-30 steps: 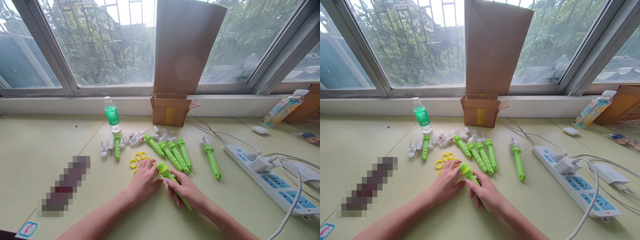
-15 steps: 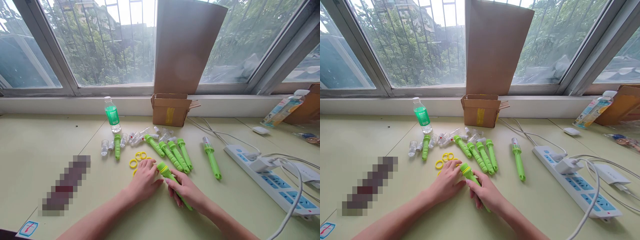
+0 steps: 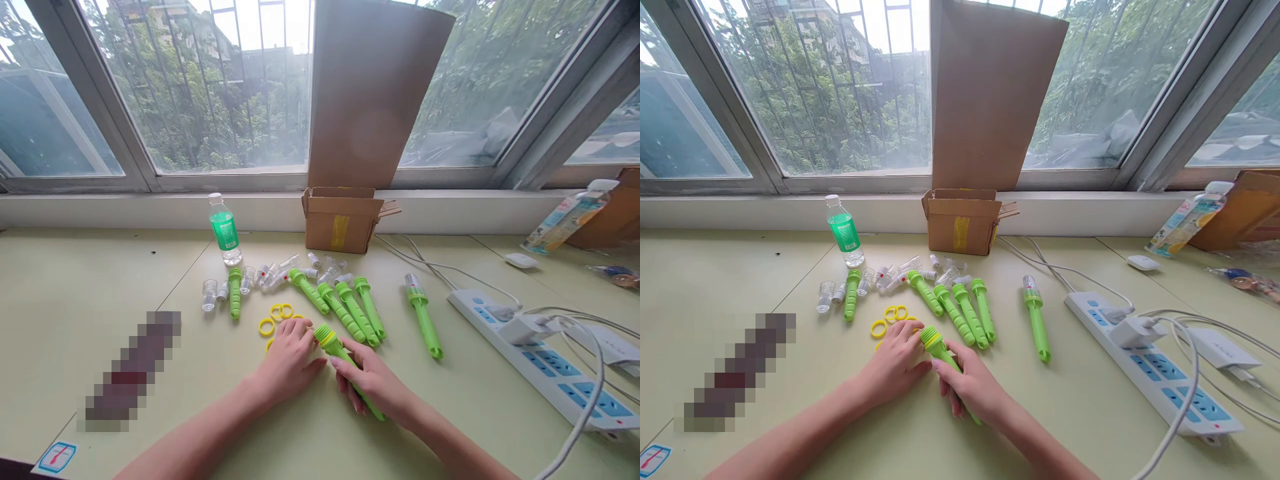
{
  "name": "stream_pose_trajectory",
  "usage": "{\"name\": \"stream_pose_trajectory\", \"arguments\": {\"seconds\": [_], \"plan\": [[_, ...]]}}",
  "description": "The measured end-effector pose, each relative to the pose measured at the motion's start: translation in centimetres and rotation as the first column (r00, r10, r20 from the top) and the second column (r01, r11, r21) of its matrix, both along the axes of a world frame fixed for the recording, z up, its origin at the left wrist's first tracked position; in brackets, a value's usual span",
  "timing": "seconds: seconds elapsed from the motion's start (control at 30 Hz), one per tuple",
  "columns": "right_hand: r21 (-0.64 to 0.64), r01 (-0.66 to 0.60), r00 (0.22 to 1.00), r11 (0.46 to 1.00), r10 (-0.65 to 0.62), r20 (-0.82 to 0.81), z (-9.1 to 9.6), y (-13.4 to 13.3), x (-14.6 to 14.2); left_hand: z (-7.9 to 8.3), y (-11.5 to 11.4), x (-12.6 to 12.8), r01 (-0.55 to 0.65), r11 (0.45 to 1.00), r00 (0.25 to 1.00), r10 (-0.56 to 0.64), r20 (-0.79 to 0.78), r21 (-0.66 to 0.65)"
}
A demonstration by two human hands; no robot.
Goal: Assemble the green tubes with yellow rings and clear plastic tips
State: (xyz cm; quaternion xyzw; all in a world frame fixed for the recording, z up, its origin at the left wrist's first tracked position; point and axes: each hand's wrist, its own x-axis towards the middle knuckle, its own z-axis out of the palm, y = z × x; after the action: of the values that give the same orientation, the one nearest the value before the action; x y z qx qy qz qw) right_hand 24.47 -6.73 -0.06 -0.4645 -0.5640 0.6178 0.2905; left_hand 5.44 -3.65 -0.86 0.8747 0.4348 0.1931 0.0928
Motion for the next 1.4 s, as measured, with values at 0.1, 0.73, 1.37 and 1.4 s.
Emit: {"name": "stream_pose_trajectory", "arguments": {"seconds": [0.1,0.73,1.37,1.4], "plan": [[0.003,-0.003,1.0,1.0,0.003,-0.001,0.15,0.0,-0.03,0.2,-0.05,0.0,0.003,1.0,1.0,-0.003,-0.011,-0.013],[0.08,-0.031,0.994,0.996,0.023,0.103,0.14,-0.3,-0.07,0.38,-0.11,-0.11,0.026,1.0,0.999,-0.026,-0.024,-0.006],[0.019,-0.027,0.999,0.999,0.027,0.023,-0.2,0.01,0.04,0.44,-0.09,-0.07,0.023,1.0,1.0,-0.023,-0.005,-0.015],[0.016,-0.027,0.999,1.0,0.026,0.02,-0.18,0.01,0.04,0.42,-0.09,-0.08,0.022,1.0,1.0,-0.022,0.001,-0.016]]}}
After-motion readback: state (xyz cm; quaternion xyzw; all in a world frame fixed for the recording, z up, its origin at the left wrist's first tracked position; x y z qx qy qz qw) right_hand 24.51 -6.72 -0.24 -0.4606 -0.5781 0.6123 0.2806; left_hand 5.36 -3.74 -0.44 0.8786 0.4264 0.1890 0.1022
